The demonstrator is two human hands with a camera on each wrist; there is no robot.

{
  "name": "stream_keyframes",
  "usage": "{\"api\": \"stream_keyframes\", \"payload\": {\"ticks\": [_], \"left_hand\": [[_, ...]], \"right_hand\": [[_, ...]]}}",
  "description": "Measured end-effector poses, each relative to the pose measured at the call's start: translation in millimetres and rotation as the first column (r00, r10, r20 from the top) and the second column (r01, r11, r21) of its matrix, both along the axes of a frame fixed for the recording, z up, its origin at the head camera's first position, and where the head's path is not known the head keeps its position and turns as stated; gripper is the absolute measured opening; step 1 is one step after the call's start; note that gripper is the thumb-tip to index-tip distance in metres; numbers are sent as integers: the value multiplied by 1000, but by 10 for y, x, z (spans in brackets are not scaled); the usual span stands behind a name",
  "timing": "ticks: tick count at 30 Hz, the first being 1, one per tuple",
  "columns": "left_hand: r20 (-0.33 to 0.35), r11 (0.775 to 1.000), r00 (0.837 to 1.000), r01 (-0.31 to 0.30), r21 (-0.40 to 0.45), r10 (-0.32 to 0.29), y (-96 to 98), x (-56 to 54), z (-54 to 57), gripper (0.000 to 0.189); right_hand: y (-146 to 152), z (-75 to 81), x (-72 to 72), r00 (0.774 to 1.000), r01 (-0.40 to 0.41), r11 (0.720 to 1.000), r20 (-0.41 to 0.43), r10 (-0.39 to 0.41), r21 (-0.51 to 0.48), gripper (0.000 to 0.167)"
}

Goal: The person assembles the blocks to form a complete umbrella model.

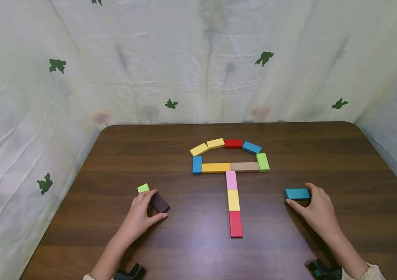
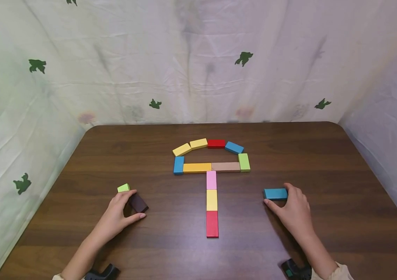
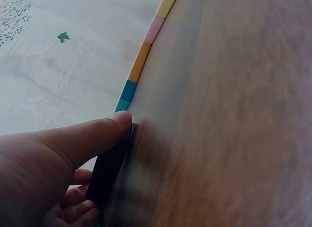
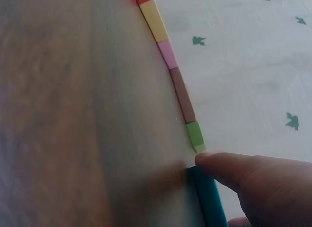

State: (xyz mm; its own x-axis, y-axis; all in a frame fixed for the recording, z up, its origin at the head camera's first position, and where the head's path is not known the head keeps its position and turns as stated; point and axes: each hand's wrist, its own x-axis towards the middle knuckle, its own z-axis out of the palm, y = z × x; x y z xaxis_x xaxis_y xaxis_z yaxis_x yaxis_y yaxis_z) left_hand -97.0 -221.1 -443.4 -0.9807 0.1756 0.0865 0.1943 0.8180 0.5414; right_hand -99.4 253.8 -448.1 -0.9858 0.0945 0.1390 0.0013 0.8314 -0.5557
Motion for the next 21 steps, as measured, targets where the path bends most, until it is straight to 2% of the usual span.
{"api": "stream_keyframes", "payload": {"ticks": [4,9,12,17,21], "left_hand": [[-1,1000,1000,2,5,-2,1,2,4,74],[-5,1000,1000,6,7,-6,2,1,9,74],[-13,1000,1000,9,9,-8,3,-4,10,74],[-15,1000,1000,8,12,-8,5,-6,7,73],[-13,1000,1000,5,13,-5,7,5,4,73]], "right_hand": [[-5,-7,7,1000,0,1000,-9,0,12,76],[-45,-3,-15,999,32,998,-1,-32,47,84],[-66,3,-22,999,49,997,-15,-49,55,83],[-70,6,-7,999,25,999,-25,-25,24,72],[-82,13,-6,1000,-4,1000,-8,4,-20,77]]}}
